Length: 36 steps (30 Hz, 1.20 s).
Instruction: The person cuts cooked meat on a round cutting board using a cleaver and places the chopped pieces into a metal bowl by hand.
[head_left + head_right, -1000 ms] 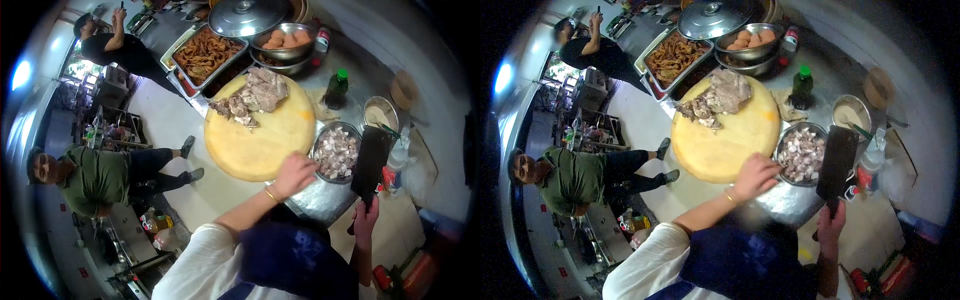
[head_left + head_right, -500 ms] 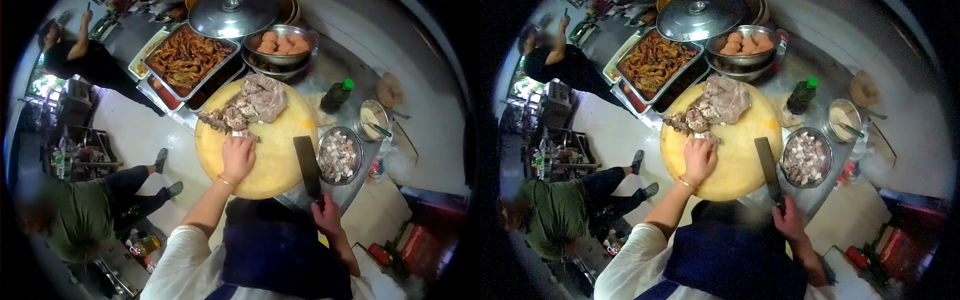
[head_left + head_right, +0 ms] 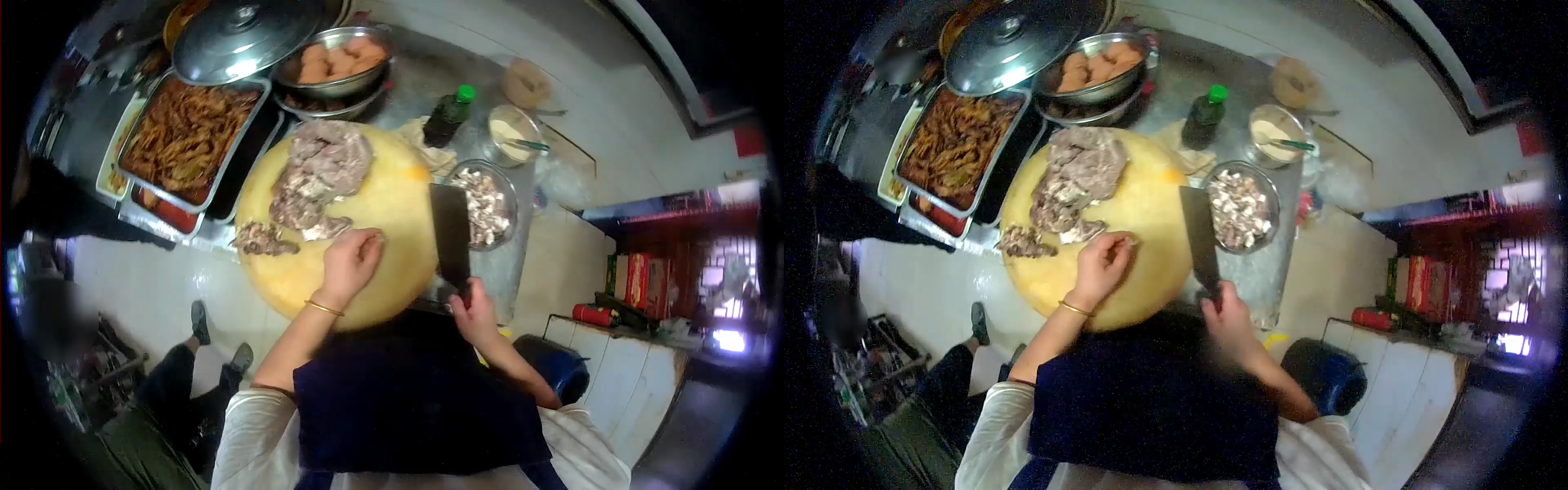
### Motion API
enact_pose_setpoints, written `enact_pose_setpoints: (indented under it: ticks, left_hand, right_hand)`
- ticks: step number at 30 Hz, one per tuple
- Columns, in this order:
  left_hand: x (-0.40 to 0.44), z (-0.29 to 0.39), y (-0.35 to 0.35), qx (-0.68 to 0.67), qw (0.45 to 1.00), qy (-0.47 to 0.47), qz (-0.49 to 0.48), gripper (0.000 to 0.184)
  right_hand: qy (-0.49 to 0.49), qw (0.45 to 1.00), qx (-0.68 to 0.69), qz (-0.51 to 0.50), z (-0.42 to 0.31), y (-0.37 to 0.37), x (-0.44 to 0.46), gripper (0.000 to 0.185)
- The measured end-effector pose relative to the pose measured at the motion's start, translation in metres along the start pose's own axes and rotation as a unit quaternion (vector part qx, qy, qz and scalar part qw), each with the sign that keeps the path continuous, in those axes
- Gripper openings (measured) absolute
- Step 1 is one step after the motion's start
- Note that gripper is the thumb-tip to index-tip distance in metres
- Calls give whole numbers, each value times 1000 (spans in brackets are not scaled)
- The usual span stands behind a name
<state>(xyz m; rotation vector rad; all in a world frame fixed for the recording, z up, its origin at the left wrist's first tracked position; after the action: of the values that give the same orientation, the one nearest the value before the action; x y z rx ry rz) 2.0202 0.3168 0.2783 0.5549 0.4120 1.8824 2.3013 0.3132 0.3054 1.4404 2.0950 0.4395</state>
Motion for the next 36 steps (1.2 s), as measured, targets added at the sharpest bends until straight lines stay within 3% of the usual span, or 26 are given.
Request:
enact_pose_setpoints:
  ticks: [5,6,8,11,13,14,16,17,18,20,22,24,25,26,27,28,30,32,33,36]
  left_hand:
    - [23,29,-60,-110,989,-39,-85,17]
    - [32,45,-70,-82,990,-69,-96,19]
    - [47,72,-87,-28,985,-125,-118,24]
    - [68,74,-104,79,968,-219,-93,31]
    - [72,65,-83,161,958,-227,-69,35]
    - [68,61,-63,218,948,-226,-45,34]
    - [57,45,-19,339,930,-138,-29,34]
    - [49,29,1,365,917,-161,21,31]
    - [43,22,11,403,902,-156,7,29]
    - [33,7,36,477,868,-138,-18,24]
    - [25,-2,36,531,834,-120,-83,22]
    - [26,6,38,517,845,-34,-137,33]
    - [24,-13,30,564,816,-40,-116,37]
    - [21,-17,27,584,803,-62,-102,24]
    - [16,-18,27,602,796,-61,-4,22]
    - [13,-15,30,598,797,-64,-48,20]
    - [5,6,34,603,780,-103,-132,16]
    - [-11,-5,33,589,794,-137,-63,17]
    - [-13,-10,29,580,798,-160,-34,18]
    - [-20,-15,22,577,806,-101,-89,11]
  right_hand:
    - [-13,972,216,87,16,12,-26,29]
    - [-31,959,261,109,25,19,-33,29]
    - [-49,972,178,144,43,41,-43,20]
    - [-52,951,237,193,51,63,-59,16]
    - [-59,944,243,218,61,73,-67,15]
    - [-73,949,232,202,61,77,-69,15]
    - [-95,960,214,155,49,86,-70,14]
    - [-70,968,195,139,45,86,-65,15]
    - [-80,980,145,109,51,87,-60,20]
    - [20,995,57,83,64,78,-42,25]
    - [20,1000,18,-3,59,70,-20,28]
    - [68,989,-57,-115,31,59,9,31]
    - [64,980,-76,-172,17,57,18,31]
    - [133,971,-117,-163,28,52,29,34]
    - [138,966,-151,-157,34,49,37,36]
    - [213,959,-83,-169,60,43,59,34]
    - [181,952,-91,-228,23,43,67,43]
    - [113,952,-111,-262,2,64,42,53]
    - [149,952,-107,-244,7,64,47,45]
    - [137,942,-120,-282,-1,69,47,47]
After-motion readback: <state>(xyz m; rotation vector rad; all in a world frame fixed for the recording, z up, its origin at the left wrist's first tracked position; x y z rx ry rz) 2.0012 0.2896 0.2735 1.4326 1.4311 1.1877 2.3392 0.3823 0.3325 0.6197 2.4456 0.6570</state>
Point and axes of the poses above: each hand's wrist, its own x-axis towards the middle knuckle, its own y-axis out of the back of the hand, z = x × y, the point moved 4 cm from there along x, towards the middle knuckle, and after that the axes turned 6 degrees about x, right-handed, at the moved point
